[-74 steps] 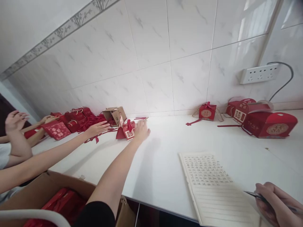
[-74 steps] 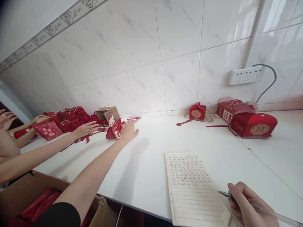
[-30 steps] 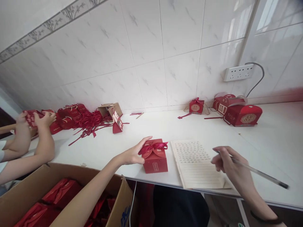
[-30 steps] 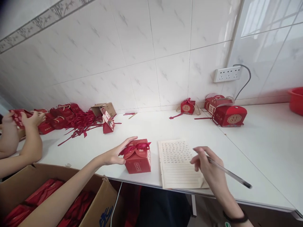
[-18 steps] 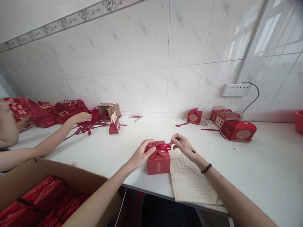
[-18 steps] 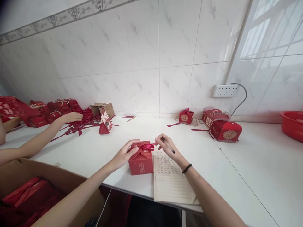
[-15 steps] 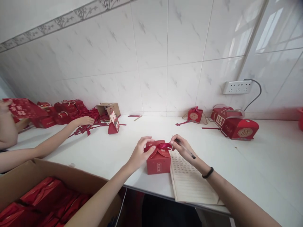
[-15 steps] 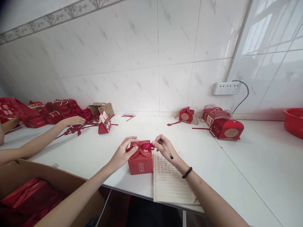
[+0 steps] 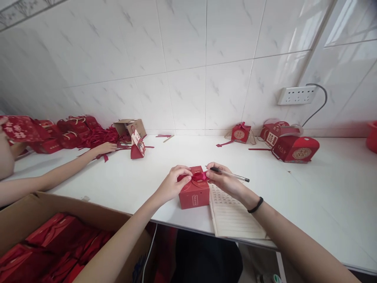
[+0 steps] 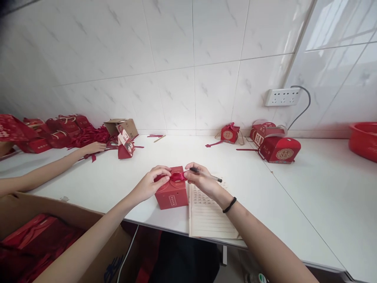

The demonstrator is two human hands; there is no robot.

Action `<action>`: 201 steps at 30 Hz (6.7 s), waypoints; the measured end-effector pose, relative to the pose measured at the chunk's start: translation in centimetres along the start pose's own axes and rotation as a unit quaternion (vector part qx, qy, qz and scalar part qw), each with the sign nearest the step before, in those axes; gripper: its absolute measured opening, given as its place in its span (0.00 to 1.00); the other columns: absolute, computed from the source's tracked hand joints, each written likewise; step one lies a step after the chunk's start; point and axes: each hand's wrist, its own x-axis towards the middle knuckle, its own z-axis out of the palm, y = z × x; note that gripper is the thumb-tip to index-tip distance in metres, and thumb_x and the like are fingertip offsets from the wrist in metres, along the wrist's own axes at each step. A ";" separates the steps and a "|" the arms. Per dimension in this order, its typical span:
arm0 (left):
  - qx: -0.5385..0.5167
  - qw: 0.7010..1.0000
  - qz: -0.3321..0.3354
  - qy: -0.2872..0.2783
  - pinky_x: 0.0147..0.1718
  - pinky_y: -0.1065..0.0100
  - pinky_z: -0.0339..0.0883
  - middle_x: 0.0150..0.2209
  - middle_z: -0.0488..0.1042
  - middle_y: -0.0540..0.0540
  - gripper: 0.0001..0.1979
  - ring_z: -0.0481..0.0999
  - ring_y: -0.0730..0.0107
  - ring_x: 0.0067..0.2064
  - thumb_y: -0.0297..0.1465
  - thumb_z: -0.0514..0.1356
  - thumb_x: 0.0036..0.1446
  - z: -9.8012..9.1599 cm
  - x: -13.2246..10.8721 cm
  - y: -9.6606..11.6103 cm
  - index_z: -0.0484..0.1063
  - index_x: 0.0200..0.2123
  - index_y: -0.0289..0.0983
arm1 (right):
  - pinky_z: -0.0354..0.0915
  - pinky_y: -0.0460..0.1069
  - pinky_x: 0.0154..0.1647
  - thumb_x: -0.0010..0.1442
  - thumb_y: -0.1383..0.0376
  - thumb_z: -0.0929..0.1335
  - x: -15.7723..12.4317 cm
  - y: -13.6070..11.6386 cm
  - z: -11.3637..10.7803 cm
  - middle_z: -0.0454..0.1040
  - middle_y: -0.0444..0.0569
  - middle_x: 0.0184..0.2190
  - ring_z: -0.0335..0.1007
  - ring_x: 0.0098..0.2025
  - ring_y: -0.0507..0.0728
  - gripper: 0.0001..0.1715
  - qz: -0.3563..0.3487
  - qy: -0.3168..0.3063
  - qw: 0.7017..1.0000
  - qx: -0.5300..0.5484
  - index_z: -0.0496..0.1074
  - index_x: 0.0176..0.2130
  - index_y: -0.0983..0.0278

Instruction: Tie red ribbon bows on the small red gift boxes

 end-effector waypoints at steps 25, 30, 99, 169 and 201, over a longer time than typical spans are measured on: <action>-0.025 1.000 0.001 0.017 0.54 0.56 0.55 0.44 0.71 0.45 0.09 0.65 0.60 0.51 0.36 0.55 0.55 0.4 -1.0 0.3 0.72 0.32 0.40 | 0.55 0.47 0.29 0.49 0.62 0.73 -0.5 -0.6 -0.1 0.71 0.45 0.28 0.62 0.29 0.51 0.17 -0.035 -0.044 0.994 -0.091 0.60 0.29 0.62; -0.026 1.000 -0.001 0.016 0.55 0.56 0.55 0.44 0.71 0.45 0.07 0.65 0.60 0.52 0.33 0.54 0.54 0.4 -1.1 0.2 0.72 0.32 0.40 | 0.51 0.47 0.26 0.48 0.58 0.74 0.0 0.0 -0.3 0.68 0.42 0.23 0.56 0.23 0.49 0.21 -0.041 0.006 0.998 -0.056 0.59 0.27 0.62; 0.174 0.953 0.146 0.202 0.54 0.50 0.56 0.56 0.58 0.38 0.39 0.59 0.51 0.58 0.40 0.64 0.45 0.6 -1.5 2.2 0.50 0.57 0.41 | 0.58 0.47 0.27 0.42 0.60 0.72 0.9 -0.3 -1.9 0.72 0.43 0.27 0.61 0.21 0.49 0.17 -0.020 0.176 0.978 0.109 0.61 0.29 0.62; -0.124 0.981 0.061 -0.133 0.41 0.64 0.67 0.42 0.72 0.44 0.15 0.72 0.65 0.41 0.24 0.53 0.51 0.7 -2.3 2.1 0.67 0.44 0.37 | 0.66 0.49 0.34 0.48 0.55 0.73 -0.5 -1.7 -0.6 0.73 0.48 0.30 0.71 0.31 0.54 0.18 -0.023 0.120 0.993 -0.005 0.66 0.28 0.64; -0.076 0.921 0.247 0.291 0.38 0.62 0.66 0.34 0.69 0.46 0.07 0.70 0.66 0.38 0.29 0.54 0.53 0.9 -2.3 0.7 0.66 0.37 0.37 | 0.55 0.46 0.25 0.51 0.54 0.72 -1.1 -2.3 -0.7 0.61 0.40 0.24 0.56 0.24 0.49 0.20 -0.079 -0.045 0.958 -0.271 0.60 0.30 0.63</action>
